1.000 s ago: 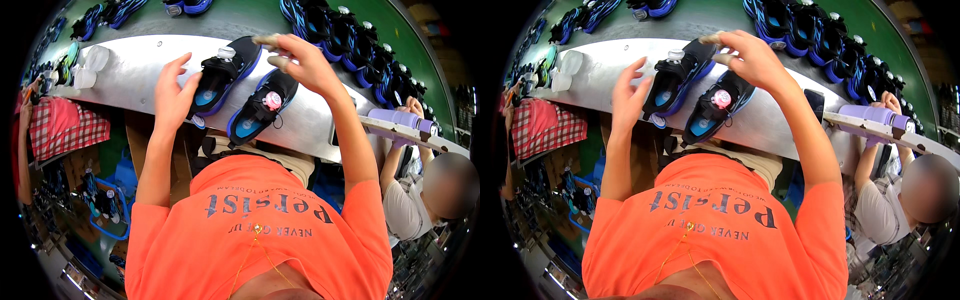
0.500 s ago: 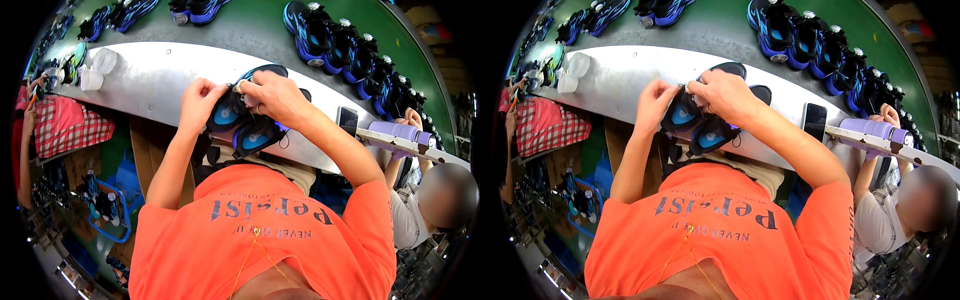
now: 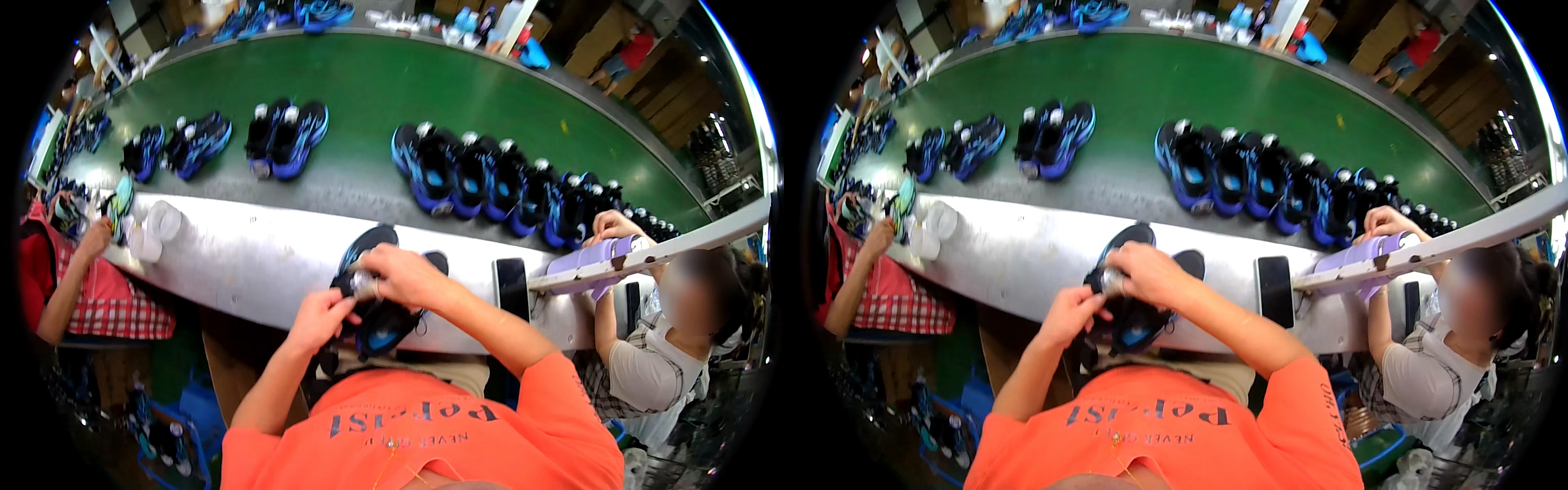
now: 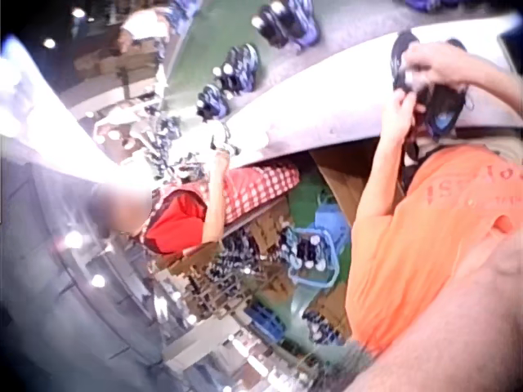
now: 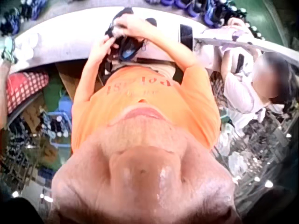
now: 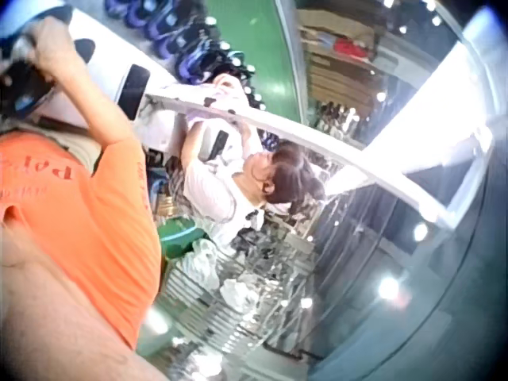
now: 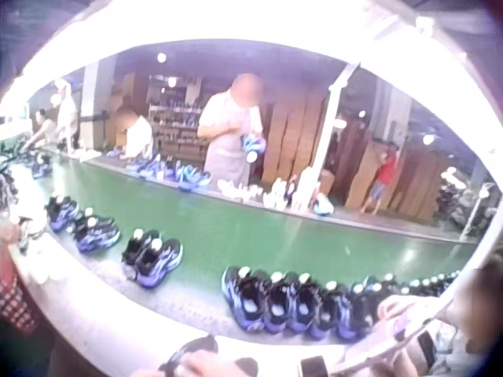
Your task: The person wipes the dials and surfaces of blue and black shoes with a small cloth before placing them back onto a conveyor belt.
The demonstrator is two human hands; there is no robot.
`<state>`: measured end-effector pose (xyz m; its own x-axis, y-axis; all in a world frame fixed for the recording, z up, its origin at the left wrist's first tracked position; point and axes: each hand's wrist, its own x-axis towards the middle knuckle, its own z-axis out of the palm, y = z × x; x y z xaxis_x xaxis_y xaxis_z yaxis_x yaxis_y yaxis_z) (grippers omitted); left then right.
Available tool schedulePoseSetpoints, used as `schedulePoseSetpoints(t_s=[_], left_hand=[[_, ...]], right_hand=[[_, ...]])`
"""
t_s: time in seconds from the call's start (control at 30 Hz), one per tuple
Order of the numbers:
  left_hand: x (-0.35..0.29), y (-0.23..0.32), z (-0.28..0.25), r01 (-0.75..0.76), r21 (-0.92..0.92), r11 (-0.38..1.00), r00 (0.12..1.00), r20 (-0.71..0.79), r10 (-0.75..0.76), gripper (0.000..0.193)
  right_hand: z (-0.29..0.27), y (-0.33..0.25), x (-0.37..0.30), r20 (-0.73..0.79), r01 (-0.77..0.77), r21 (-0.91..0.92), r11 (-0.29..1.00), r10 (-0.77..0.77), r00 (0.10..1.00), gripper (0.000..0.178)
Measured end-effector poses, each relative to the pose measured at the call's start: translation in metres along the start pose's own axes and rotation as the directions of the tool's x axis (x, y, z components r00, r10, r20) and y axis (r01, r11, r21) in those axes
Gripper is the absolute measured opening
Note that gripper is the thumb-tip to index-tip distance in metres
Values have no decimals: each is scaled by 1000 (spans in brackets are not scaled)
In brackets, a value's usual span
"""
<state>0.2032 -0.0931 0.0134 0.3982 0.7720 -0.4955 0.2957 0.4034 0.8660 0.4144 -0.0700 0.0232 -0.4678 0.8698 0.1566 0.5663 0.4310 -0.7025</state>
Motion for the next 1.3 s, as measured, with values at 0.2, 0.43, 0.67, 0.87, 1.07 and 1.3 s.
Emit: schedulePoseSetpoints(t_s=[0.2,0.43,0.67,0.87,1.07,1.3], left_hand=[[10,0,15,7,-100,995,1000,-24,-10,16],[13,-11,13,-17,-75,997,1000,-12,16,18],[-1,39,2,-63,445,893,982,-130,134,26],[26,34,32,-600,496,627,783,206,587,12],[38,39,24,-578,616,535,776,213,593,25],[-9,32,61,-442,492,750,871,36,489,15]], right_hand=[[15,-14,-18,-94,-216,-139,966,204,974,28],[16,-7,-15,-74,-169,-71,983,163,984,25],[-37,-19,-40,5,-271,117,955,273,962,37],[-9,-3,-112,-105,-171,157,973,188,977,32],[-27,1,-113,-73,-188,187,964,205,976,31],[-24,9,-112,-84,-322,212,923,346,935,34]])
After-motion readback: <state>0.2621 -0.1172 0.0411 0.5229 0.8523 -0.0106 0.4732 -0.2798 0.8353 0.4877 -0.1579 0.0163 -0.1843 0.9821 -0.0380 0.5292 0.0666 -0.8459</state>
